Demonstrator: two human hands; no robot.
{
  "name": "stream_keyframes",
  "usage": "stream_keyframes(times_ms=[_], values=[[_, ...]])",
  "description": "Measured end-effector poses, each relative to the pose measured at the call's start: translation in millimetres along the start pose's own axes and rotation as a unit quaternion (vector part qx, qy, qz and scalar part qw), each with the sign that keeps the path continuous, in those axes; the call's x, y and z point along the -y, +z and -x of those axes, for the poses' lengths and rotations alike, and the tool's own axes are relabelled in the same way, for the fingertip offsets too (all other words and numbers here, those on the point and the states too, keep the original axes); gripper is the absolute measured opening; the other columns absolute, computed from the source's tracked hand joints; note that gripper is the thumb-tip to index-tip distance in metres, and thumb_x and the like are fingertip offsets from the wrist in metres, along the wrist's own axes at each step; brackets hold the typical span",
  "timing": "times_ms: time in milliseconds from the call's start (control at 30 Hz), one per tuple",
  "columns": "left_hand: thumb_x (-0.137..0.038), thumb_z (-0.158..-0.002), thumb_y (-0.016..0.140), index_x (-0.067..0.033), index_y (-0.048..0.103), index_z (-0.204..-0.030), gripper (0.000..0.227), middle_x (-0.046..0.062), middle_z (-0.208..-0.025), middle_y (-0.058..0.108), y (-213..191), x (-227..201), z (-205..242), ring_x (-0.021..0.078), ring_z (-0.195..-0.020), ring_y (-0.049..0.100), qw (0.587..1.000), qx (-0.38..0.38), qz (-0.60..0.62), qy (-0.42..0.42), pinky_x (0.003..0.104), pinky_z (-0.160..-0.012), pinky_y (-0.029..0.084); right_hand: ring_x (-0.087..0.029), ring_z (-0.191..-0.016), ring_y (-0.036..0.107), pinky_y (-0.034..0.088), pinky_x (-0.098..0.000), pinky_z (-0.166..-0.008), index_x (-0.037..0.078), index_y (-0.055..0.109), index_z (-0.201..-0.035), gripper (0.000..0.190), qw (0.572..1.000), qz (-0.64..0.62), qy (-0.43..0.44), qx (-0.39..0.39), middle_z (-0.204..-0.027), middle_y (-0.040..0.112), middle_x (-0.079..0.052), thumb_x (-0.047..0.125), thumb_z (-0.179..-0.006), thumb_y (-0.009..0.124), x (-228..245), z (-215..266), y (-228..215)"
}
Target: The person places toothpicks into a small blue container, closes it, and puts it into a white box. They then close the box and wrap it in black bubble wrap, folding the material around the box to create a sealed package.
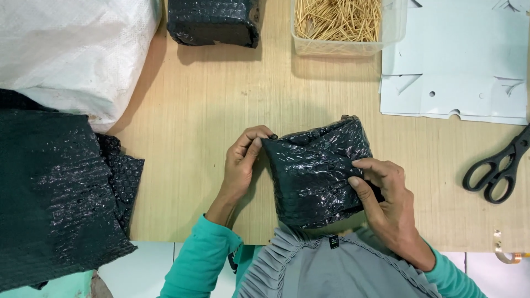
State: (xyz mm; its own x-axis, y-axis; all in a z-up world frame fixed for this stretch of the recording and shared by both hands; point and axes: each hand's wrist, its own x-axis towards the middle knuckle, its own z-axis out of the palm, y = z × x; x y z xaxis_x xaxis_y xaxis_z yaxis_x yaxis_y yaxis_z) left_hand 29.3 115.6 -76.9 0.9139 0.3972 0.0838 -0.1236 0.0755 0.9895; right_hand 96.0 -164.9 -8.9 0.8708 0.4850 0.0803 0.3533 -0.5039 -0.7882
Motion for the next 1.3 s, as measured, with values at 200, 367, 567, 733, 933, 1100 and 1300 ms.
stream_keyframes(times_ms=[200, 367, 567, 733, 933, 1100, 1300], values=[[-0.037, -0.109, 0.048, -0.0133, 0.06, -0.105, 0.027, 0.0, -0.099, 0.058, 6, 7, 3, 0.013, -0.097, 0.055, 0.997, -0.006, 0.058, -0.057, 0.026, -0.092, 0.043, -0.02, -0.121, 0.056, 0.054, -0.0287, -0.1, 0.013, 0.062, -0.13, 0.031, 1.0, 0.013, -0.008, 0.009, -0.125, 0.064, -0.007, 0.018, -0.1, 0.064, 5, 0, 0], [-0.019, -0.112, 0.044, -0.0087, 0.054, -0.112, 0.015, 0.006, -0.106, 0.056, 18, -8, 7, 0.0184, -0.101, 0.055, 0.992, -0.08, -0.073, 0.072, 0.03, -0.094, 0.047, -0.022, -0.113, 0.055, 0.048, -0.0312, -0.096, 0.011, 0.062, -0.129, 0.029, 0.999, 0.016, -0.037, 0.001, -0.122, 0.069, -0.008, 0.015, -0.101, 0.064, 4, 1, 3], [-0.028, -0.102, 0.064, -0.0039, 0.063, -0.11, 0.026, 0.012, -0.113, 0.058, 15, 8, 25, 0.0188, -0.096, 0.061, 0.98, -0.11, -0.125, 0.106, 0.028, -0.079, 0.054, -0.02, -0.113, 0.056, 0.05, -0.0303, -0.096, 0.012, 0.062, -0.128, 0.027, 1.0, 0.016, -0.022, -0.008, -0.121, 0.067, -0.005, 0.016, -0.101, 0.064, 3, 2, 5], [-0.031, -0.108, 0.05, -0.0092, 0.059, -0.096, 0.027, 0.009, -0.116, 0.049, 16, 13, 25, 0.0197, -0.106, 0.054, 0.976, -0.103, -0.148, 0.12, 0.031, -0.088, 0.048, -0.02, -0.113, 0.058, 0.053, -0.0297, -0.097, 0.011, 0.062, -0.128, 0.026, 1.0, 0.01, -0.022, -0.019, -0.121, 0.067, -0.006, 0.015, -0.102, 0.063, 7, 0, 8], [-0.023, -0.113, 0.037, -0.006, 0.051, -0.078, 0.041, 0.008, -0.108, 0.05, 16, 16, 20, 0.0226, -0.107, 0.051, 0.971, -0.078, -0.175, 0.141, 0.034, -0.092, 0.044, -0.021, -0.092, 0.057, 0.048, -0.0354, -0.101, 0.009, 0.068, -0.124, 0.024, 0.996, 0.007, -0.077, -0.05, -0.091, 0.065, -0.006, 0.01, -0.1, 0.067, 9, -4, 15], [-0.022, -0.112, 0.042, -0.0086, 0.062, -0.069, 0.049, 0.007, -0.095, 0.061, 17, 10, 23, 0.0257, -0.102, 0.056, 0.938, -0.108, -0.283, 0.172, 0.041, -0.091, 0.045, -0.022, -0.07, 0.063, 0.044, -0.0411, -0.102, 0.007, 0.073, -0.119, 0.022, 0.989, 0.022, -0.12, -0.085, -0.062, 0.064, -0.004, 0.009, -0.098, 0.071, 9, -7, 17], [-0.017, -0.106, 0.058, -0.0094, 0.063, -0.116, 0.014, 0.014, -0.14, 0.054, 35, -49, 36, 0.0388, -0.134, 0.053, 0.906, -0.127, -0.351, 0.201, 0.049, -0.11, 0.036, -0.019, -0.067, 0.065, 0.043, -0.0385, -0.103, 0.009, 0.073, -0.119, 0.02, 0.988, 0.011, -0.114, -0.1, -0.061, 0.066, -0.001, 0.011, -0.099, 0.07, 9, -7, 18]])
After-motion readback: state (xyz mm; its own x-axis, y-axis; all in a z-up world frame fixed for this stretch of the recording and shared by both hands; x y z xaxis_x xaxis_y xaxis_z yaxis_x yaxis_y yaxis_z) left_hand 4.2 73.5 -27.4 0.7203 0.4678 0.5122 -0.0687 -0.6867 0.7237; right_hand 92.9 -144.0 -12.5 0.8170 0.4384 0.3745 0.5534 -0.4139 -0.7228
